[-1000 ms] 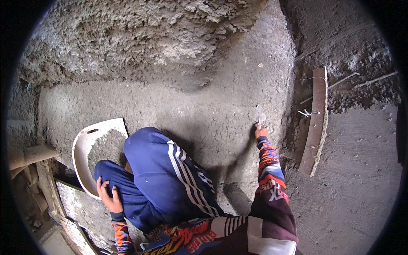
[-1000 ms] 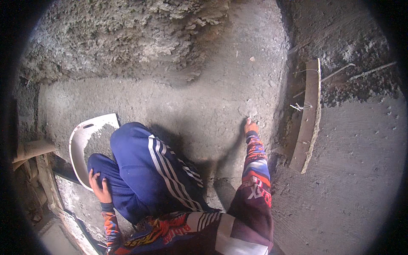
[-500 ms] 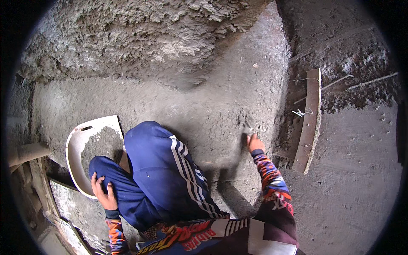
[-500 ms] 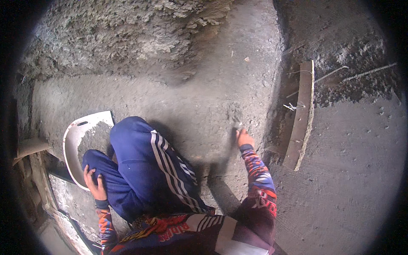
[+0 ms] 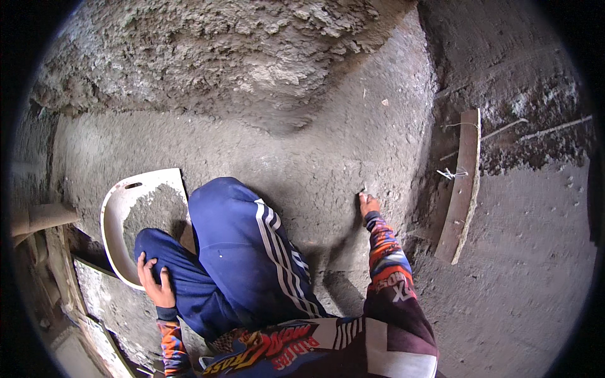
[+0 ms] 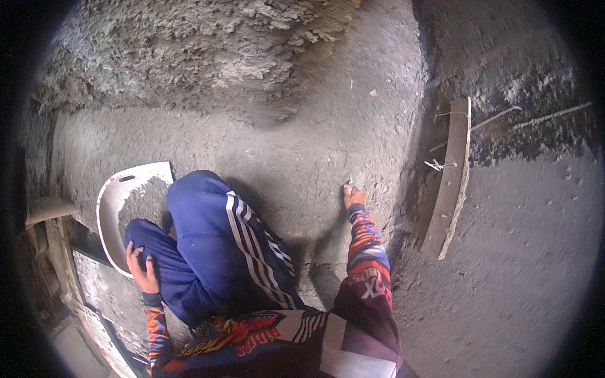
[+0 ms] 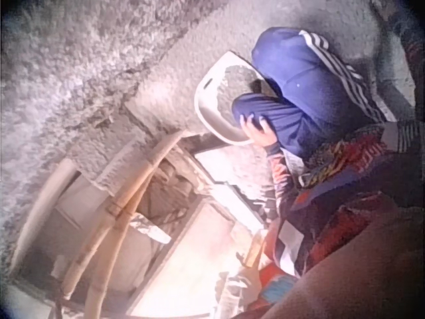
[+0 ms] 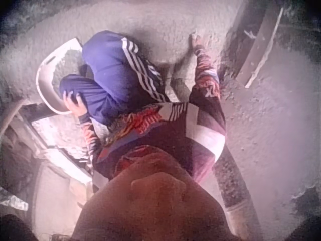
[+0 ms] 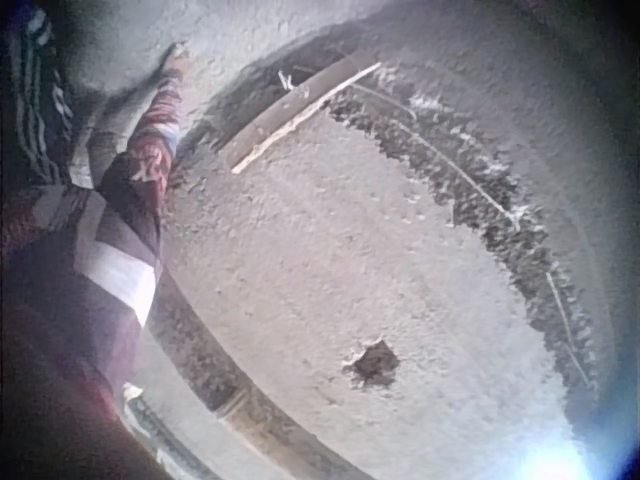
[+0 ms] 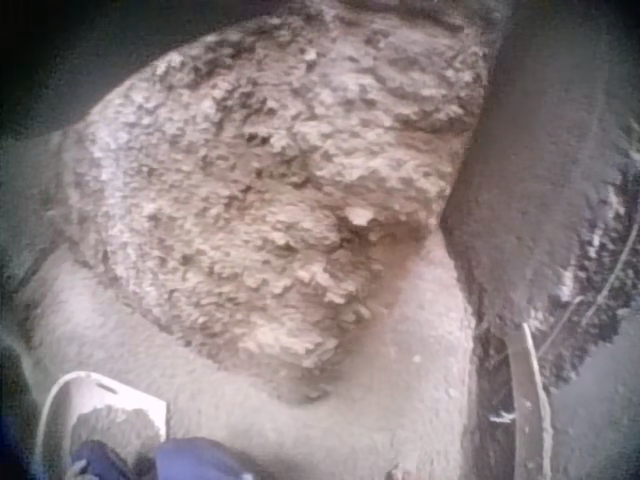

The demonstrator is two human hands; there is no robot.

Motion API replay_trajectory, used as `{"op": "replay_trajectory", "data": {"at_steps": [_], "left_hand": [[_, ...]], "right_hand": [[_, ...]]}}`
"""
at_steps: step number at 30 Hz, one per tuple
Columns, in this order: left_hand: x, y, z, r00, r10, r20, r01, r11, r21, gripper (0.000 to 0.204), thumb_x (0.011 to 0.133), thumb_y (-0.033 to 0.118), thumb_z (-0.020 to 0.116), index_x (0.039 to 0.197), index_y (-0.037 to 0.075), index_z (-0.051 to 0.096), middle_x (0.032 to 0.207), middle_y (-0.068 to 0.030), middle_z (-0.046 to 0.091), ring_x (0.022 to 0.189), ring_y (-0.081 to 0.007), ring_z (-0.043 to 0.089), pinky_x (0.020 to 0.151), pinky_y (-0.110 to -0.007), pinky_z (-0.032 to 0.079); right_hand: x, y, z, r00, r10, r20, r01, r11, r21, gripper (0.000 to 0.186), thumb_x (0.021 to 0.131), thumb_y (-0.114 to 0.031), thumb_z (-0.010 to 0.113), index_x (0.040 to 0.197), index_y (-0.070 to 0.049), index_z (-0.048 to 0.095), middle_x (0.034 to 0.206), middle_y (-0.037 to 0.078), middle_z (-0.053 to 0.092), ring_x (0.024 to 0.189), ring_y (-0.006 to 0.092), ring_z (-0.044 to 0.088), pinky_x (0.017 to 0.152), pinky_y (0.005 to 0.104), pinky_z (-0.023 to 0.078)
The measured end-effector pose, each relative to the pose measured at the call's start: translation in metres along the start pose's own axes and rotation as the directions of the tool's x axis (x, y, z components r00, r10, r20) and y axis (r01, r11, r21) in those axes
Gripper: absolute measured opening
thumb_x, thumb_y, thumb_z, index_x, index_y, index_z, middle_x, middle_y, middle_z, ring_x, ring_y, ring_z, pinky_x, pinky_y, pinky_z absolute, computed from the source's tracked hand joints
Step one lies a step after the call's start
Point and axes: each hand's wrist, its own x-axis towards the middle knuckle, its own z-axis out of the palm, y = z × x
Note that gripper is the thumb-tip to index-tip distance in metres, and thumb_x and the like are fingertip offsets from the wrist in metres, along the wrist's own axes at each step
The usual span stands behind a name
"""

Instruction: The person scoops cement from a white basin using a trowel and spreads it onto a concrete floor. They repeatedly smooth and level the surface, working in a confined area with visible construction materials nearby.

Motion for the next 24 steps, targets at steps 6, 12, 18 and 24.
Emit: {"op": "replay_trajectory", "data": {"at_steps": [6, 12, 18, 24], "left_hand": [[0.005, 0.002, 0.002, 1.0, 0.006, 0.002, -0.006, 1.0, 0.003, 0.024, 0.077, 0.009, 0.057, 0.099, 0.0, 0.054, 0.132, -0.021, 0.045, 0.123, -0.0384, 0.041, 0.106, -0.044, 0.027], [0.005, 0.013, 0.0, 1.0, 0.01, 0.0, -0.01, 0.998, 0.06, 0.026, 0.077, 0.012, 0.057, 0.1, 0.001, 0.055, 0.132, -0.0207, 0.046, 0.124, -0.0383, 0.041, 0.106, -0.044, 0.027], [-0.002, 0.014, -0.005, 0.998, -0.028, -0.048, 0.031, 0.997, 0.076, 0.026, 0.076, 0.013, 0.058, 0.099, 0.001, 0.057, 0.131, -0.0206, 0.047, 0.124, -0.0384, 0.041, 0.106, -0.044, 0.027], [-0.003, 0.009, -0.007, 0.998, -0.034, -0.054, 0.036, 0.999, 0.028, 0.025, 0.076, 0.013, 0.057, 0.098, 0.001, 0.058, 0.131, -0.0204, 0.048, 0.124, -0.0382, 0.041, 0.105, -0.044, 0.027]], "right_hand": [[-0.019, -0.019, -0.001, 0.989, -0.054, 0.139, 0.035, 0.99, 0.134, 0.052, 0.082, -0.046, 0.059, 0.102, 0.002, 0.06, 0.092, 0.028, 0.063, 0.092, 0.0423, 0.061, 0.081, 0.0458, 0.047], [-0.036, -0.046, -0.02, 0.966, -0.147, 0.212, 0.124, 0.985, 0.12, 0.043, 0.079, -0.033, 0.066, 0.1, 0.004, 0.059, 0.087, 0.027, 0.063, 0.084, 0.04, 0.063, 0.074, 0.0431, 0.049], [-0.069, -0.102, -0.063, 0.931, -0.347, 0.11, 0.336, 0.936, 0.105, 0.038, 0.081, -0.036, 0.066, 0.084, 0.001, 0.055, 0.067, 0.022, 0.059, 0.063, 0.0345, 0.061, 0.06, 0.0411, 0.047], [-0.045, -0.088, -0.09, 0.958, -0.266, 0.11, 0.284, 0.936, -0.209, 0.045, 0.08, -0.043, 0.063, 0.092, -0.001, 0.057, 0.077, 0.027, 0.062, 0.078, 0.0448, 0.062, 0.068, 0.0493, 0.049]]}}
